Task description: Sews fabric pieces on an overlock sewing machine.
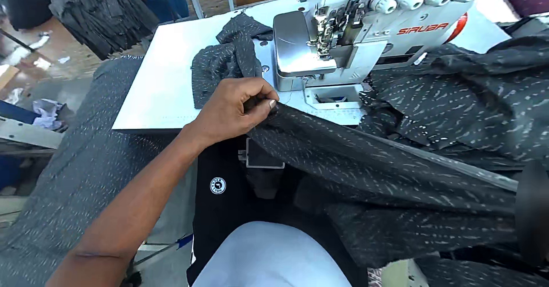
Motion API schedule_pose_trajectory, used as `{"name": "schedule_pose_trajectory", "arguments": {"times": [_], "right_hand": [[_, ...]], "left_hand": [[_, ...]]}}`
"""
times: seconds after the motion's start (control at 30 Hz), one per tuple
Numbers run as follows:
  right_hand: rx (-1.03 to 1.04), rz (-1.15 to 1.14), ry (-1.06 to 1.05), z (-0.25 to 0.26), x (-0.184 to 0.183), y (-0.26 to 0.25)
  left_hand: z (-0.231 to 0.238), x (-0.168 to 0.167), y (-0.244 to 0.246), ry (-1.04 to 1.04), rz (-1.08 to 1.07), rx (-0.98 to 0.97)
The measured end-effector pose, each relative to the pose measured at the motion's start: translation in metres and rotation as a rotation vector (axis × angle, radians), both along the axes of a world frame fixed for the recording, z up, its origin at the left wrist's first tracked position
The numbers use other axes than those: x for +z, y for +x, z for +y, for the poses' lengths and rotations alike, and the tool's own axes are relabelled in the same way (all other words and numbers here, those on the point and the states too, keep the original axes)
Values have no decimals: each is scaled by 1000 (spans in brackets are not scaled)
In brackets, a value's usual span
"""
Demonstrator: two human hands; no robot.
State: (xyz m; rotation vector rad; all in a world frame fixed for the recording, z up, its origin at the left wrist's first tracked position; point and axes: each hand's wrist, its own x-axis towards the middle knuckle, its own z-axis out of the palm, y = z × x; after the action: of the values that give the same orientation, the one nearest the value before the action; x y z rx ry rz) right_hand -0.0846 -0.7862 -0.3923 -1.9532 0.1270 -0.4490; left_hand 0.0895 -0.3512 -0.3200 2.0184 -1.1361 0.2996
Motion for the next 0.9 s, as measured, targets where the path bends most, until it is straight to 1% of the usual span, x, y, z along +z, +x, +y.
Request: {"name": "schedule_pose_trajectory", "arguments": {"times": [0.03, 0.07, 0.1, 0.17, 0.23, 0.3, 0.33, 0.43, 0.5, 0.6, 0.77, 0.83, 0.9], "right_hand": [[-48, 26, -4, -17, -17, 1], [-53, 37, -14, -29, -27, 2], [-53, 35, -26, -31, -30, 3], [-68, 10, -26, -22, -26, 3], [-79, 18, -11, -7, -16, 0], [-44, 12, -8, -8, -16, -1], [-16, 12, -6, -8, -15, -1], [-21, 45, -9, 8, 0, -4], [-18, 29, -26, 3, -5, -4], [-94, 46, -39, 5, -6, -2], [-87, 80, -46, -4, -15, 2], [-74, 91, -22, 0, -11, 6], [-43, 80, 12, -16, -27, 6]], "left_hand": [[1, 3, -2, 0, -47, -7], [1, 5, -5, -1, -123, -14], [2, 6, -8, -8, -213, -25], [4, 4, -13, -33, -347, -40], [5, 0, -17, -62, -409, -31], [7, -3, -19, -79, -450, -16], [7, -4, -20, -88, -466, -8], [7, -6, -22, -112, -481, 4], [8, -8, -22, -111, -472, 18], [7, -9, -18, -100, -443, 29], [6, -13, -10, -98, -395, 17], [6, -16, -6, -107, -427, 3], [8, -18, -5, -108, -476, -7]]}}
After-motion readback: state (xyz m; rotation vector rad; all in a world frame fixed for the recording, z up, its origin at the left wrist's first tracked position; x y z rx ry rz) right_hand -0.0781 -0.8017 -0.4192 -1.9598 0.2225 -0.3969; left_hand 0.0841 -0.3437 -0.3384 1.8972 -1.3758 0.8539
